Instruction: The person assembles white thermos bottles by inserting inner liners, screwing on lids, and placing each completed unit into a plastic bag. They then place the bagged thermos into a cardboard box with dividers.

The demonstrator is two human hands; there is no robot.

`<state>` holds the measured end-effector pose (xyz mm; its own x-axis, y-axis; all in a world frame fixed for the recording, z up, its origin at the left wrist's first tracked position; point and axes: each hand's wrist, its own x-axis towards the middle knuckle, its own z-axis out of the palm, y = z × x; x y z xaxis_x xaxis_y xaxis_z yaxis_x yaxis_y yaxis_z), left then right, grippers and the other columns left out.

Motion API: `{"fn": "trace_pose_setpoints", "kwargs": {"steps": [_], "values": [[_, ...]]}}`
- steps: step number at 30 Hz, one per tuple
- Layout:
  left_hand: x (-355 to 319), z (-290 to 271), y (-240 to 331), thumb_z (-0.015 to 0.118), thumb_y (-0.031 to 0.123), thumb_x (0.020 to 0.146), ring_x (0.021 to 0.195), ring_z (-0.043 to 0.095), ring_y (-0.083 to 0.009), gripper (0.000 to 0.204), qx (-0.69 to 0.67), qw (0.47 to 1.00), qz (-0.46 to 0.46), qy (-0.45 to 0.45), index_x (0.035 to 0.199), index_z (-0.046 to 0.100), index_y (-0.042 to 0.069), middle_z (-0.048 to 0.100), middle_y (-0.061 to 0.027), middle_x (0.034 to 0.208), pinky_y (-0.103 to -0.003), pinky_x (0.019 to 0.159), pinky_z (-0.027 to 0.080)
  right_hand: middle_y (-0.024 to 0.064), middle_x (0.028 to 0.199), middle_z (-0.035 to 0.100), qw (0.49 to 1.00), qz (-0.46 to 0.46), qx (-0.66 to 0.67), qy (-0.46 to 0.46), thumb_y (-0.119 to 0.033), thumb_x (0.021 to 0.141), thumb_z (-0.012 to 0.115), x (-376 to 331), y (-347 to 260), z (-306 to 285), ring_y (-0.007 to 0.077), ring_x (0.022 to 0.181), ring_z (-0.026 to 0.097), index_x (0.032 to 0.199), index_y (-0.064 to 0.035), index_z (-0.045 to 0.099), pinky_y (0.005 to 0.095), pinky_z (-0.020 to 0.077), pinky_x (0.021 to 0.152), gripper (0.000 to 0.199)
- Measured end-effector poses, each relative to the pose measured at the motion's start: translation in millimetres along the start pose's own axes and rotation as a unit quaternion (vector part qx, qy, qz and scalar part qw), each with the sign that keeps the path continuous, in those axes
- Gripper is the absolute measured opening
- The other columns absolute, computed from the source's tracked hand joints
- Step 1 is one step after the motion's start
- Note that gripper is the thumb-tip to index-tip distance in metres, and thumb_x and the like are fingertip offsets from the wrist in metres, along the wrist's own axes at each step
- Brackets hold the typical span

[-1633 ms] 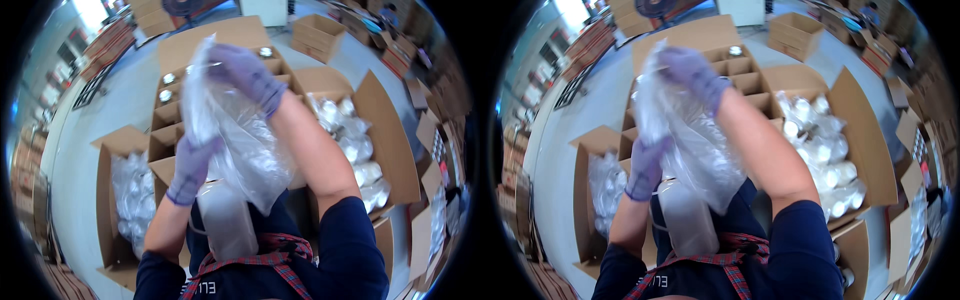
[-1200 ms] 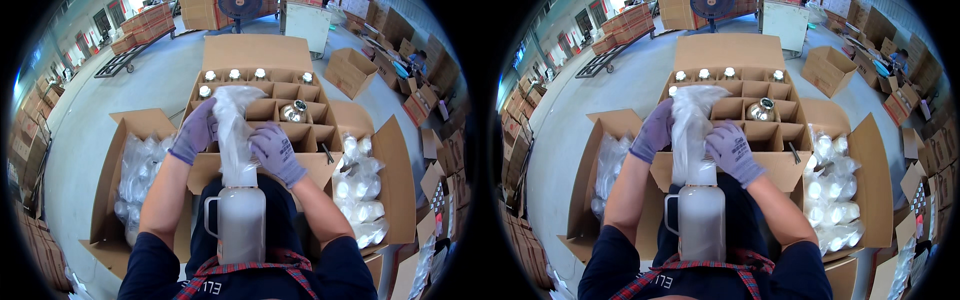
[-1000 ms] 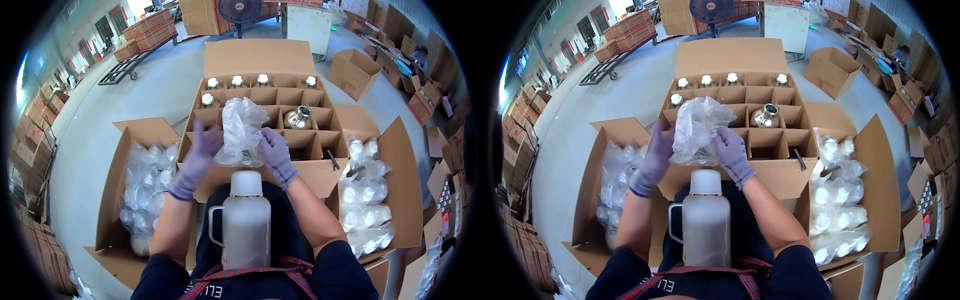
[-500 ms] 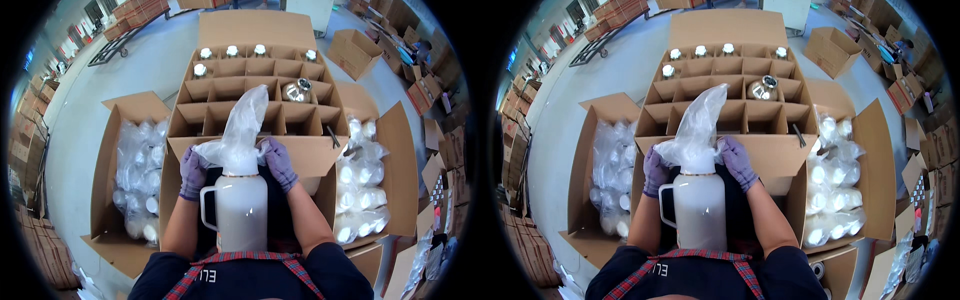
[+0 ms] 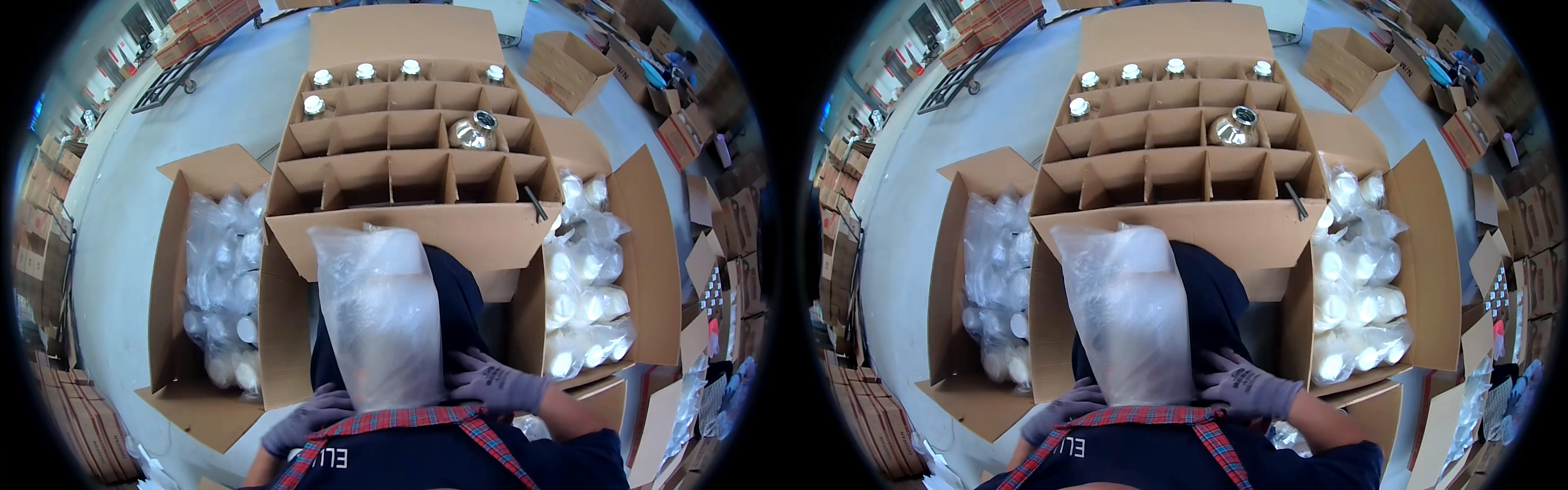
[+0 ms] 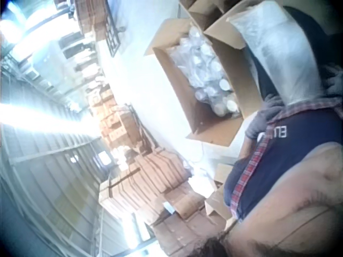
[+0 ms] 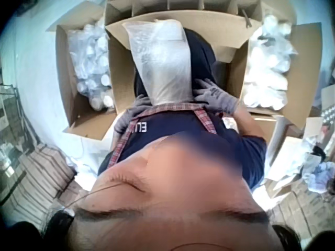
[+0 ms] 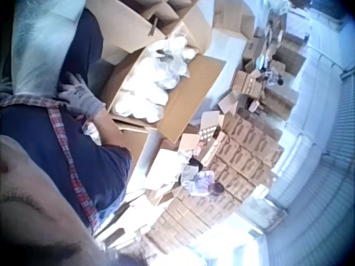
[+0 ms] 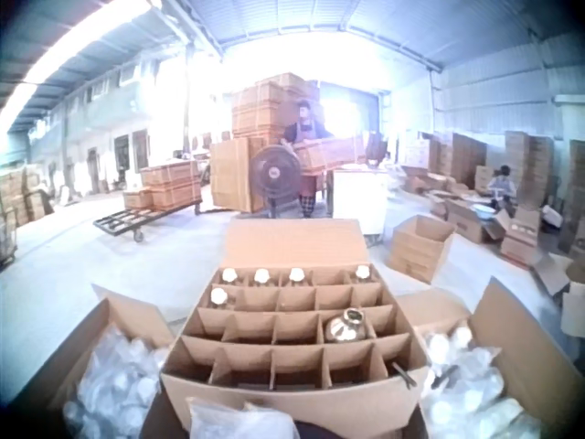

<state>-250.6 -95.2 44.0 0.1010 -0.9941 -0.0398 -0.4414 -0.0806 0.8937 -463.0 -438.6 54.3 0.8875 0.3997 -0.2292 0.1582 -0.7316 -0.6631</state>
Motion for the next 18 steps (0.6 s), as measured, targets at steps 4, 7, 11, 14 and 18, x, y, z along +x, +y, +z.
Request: {"fn": "trace_pose_setpoints", "kwargs": {"steps": [4, 7, 11, 14, 18], "values": [[14.9, -29.1, -5.5, 0.059, 0.009, 0.087, 0.116, 0.061, -0.0266, 0.036, -0.029, 0.924, -0.206, 0.32, 0.122, 0.064, 0.001, 0.065, -0.016, 0.126, -0.037, 0.101, 0.046, 0.0169, 0.128, 0.058, 0.913, 0.001, -0.041, 0.406, -0.013, 0.085, 0.062, 8.0, 11.0, -57.2, 0.0384, 0.119, 0.054, 0.121, -0.0082, 0.062, 0.0483, 0.0437, 0.103, 0.036], [67.3, -9.1, -32.8, 0.061, 0.014, 0.091, 0.123, 0.051, -0.0239, 0.066, -0.209, 0.932, -0.127, 0.267, 0.149, 0.033, -0.002, 0.052, -0.013, 0.135, -0.036, 0.107, 0.039, 0.0152, 0.126, 0.058, 0.799, -0.183, -0.243, 0.518, -0.021, 0.091, 0.053, 92.6, -3.4, -110.6, 0.0355, 0.123, 0.051, 0.121, -0.0081, 0.061, 0.0457, 0.0387, 0.107, 0.034], [121.5, 43.6, 24.5, 0.077, 0.021, 0.077, 0.132, 0.044, -0.032, 0.084, 0.056, 0.971, 0.033, 0.23, 0.146, 0.035, -0.002, 0.045, -0.0195, 0.142, -0.044, 0.111, 0.034, 0.0068, 0.107, 0.062, 0.96, -0.109, -0.177, 0.188, -0.031, 0.084, 0.059, 93.8, -2.8, -102.2, 0.0278, 0.104, 0.059, 0.108, -0.0164, 0.064, 0.0447, 0.0462, 0.095, 0.029], [141.7, 43.4, 29.7, 0.078, 0.026, 0.079, 0.138, 0.039, -0.0418, 0.079, 0.09, 0.97, 0.199, 0.111, 0.144, 0.04, 0.002, 0.041, -0.0255, 0.146, -0.052, 0.112, 0.033, 0.0076, 0.095, 0.061, 0.882, -0.183, -0.19, 0.392, -0.031, 0.081, 0.064, 7.9, 21.7, -78.6, 0.0274, 0.095, 0.06, 0.109, -0.0165, 0.066, 0.0445, 0.0476, 0.095, 0.031], [156.7, 28.6, 42.9, 0.067, 0.006, 0.079, 0.122, 0.057, -0.0349, 0.053, -0.039, 0.996, -0.024, 0.072, 0.131, 0.056, 0.0, 0.059, -0.0219, 0.131, -0.045, 0.102, 0.045, 0.0132, 0.109, 0.069, 0.883, 0.1, -0.066, 0.453, -0.019, 0.086, 0.067, -144.8, 65.9, -73.0, 0.0324, 0.103, 0.064, 0.12, -0.0117, 0.069, 0.0431, 0.0503, 0.094, 0.034]]}}
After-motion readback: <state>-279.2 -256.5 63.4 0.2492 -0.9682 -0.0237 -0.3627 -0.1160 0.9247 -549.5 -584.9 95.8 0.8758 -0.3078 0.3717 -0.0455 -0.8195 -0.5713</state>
